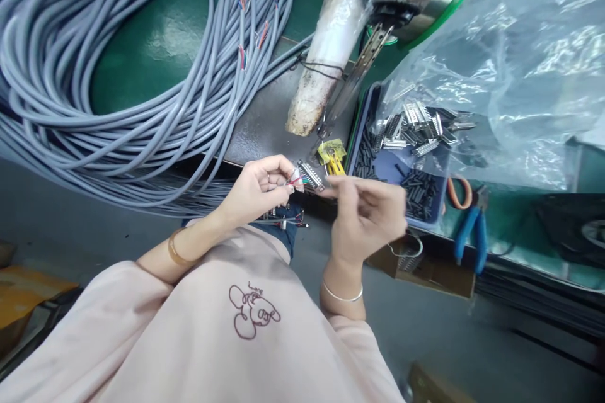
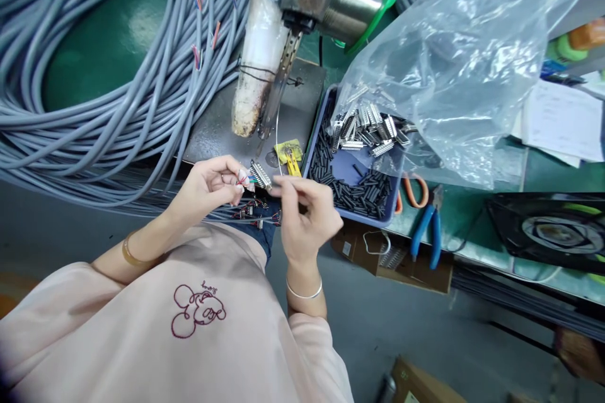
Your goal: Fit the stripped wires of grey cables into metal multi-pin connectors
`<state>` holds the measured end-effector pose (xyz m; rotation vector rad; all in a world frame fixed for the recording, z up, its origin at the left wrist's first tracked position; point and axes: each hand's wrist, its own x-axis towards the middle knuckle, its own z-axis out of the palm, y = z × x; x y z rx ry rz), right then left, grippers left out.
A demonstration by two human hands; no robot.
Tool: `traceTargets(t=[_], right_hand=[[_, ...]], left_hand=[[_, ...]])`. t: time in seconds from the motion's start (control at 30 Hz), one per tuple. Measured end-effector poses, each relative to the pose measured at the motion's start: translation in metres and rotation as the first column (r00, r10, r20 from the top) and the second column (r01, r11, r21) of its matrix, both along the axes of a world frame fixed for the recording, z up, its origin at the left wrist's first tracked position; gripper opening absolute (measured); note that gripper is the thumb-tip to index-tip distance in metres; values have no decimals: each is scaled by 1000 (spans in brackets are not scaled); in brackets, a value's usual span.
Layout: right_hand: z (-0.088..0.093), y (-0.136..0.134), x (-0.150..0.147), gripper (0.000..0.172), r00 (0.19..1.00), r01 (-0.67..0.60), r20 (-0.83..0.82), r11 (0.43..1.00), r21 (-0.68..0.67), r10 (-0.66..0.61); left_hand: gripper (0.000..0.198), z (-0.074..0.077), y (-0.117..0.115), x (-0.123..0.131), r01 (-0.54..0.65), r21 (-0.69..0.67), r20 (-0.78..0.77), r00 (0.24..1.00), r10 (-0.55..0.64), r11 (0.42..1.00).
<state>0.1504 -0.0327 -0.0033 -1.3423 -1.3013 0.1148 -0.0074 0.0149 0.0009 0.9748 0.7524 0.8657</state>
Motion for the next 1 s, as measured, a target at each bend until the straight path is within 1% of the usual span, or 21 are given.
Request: traceTargets(t=[0.03, 0.07, 0.1, 0.13, 0.17, 0.2, 0.23, 0.27, 0.33, 0.4, 0.47, 0.53, 0.6, 0.67, 0.73, 0.83, 0.93, 1.0], right_hand=[[1, 1, 2, 6, 999, 40, -7, 989, 140, -39], [3, 3, 3, 6, 997, 77, -12, 949, 305, -77], [4, 4, 5, 4, 994, 104, -15, 885, 454, -110], [6, 4, 6, 5, 990, 121, -13, 818, 562, -138], [7, 4, 7, 12, 988, 125, -4, 788, 603, -153], [8, 2, 8, 19, 986, 128, 12, 801, 584, -166], [8, 0, 7, 25, 984, 132, 31, 831, 540, -177], [8, -4, 7, 27, 983, 123, 61, 870, 478, -173], [5, -12, 5, 24, 985, 84, 107, 920, 382, -134], [3, -20, 3, 16, 989, -1, 143, 950, 312, -46], [1, -26, 3, 9, 980, -113, 186, 961, 254, 67], [1, -30, 1, 8, 951, -225, 261, 951, 213, 166], [1, -32, -2, 8, 908, -298, 357, 937, 180, 220], [0, -32, -7, 7, 867, -324, 446, 932, 165, 222], [-2, -29, -12, 7, 847, -293, 499, 944, 151, 183], [-7, -21, -17, 12, 856, -153, 511, 982, 111, 76], [-11, -15, -16, 14, 889, -32, 457, 997, 75, -6], [-13, -12, -14, 12, 921, -11, 390, 1000, 27, -1]], left_hand=[[14, -1, 0, -1, 5, -9, 14, 1000, -5, 1000], [14, -2, -1, -3, 11, -14, 29, 1000, -11, 1000], [13, -3, -1, -4, 19, -16, 48, 999, -19, 1000], [13, -5, -1, -6, 34, -16, 69, 997, -33, 999], [16, -6, -1, -8, 55, -17, 93, 994, -53, 998], [21, -8, -2, -10, 76, -19, 117, 990, -73, 997], [28, -10, -3, -12, 89, -23, 139, 987, -85, 996], [35, -12, -3, -14, 98, -24, 160, 983, -93, 995], [44, -16, -5, -17, 96, -13, 199, 976, -92, 995], [45, -18, -6, -19, 87, 3, 225, 971, -85, 996], [42, -20, -7, -20, 86, 8, 226, 970, -85, 996], [39, -22, -7, -20, 71, 7, 208, 976, -71, 997], [34, -23, -7, -20, 38, 26, 192, 980, -42, 999], [30, -25, -8, -19, 7, 48, 192, 981, -16, 999], [30, -27, -8, -17, 2, 48, 213, 977, -12, 999], [33, -26, -9, -12, -7, 20, 227, 974, 2, 1000], [32, -23, -9, -6, -34, 10, 185, 982, 31, 999], [32, -20, -8, -3, -45, 8, 158, 987, 43, 999]])
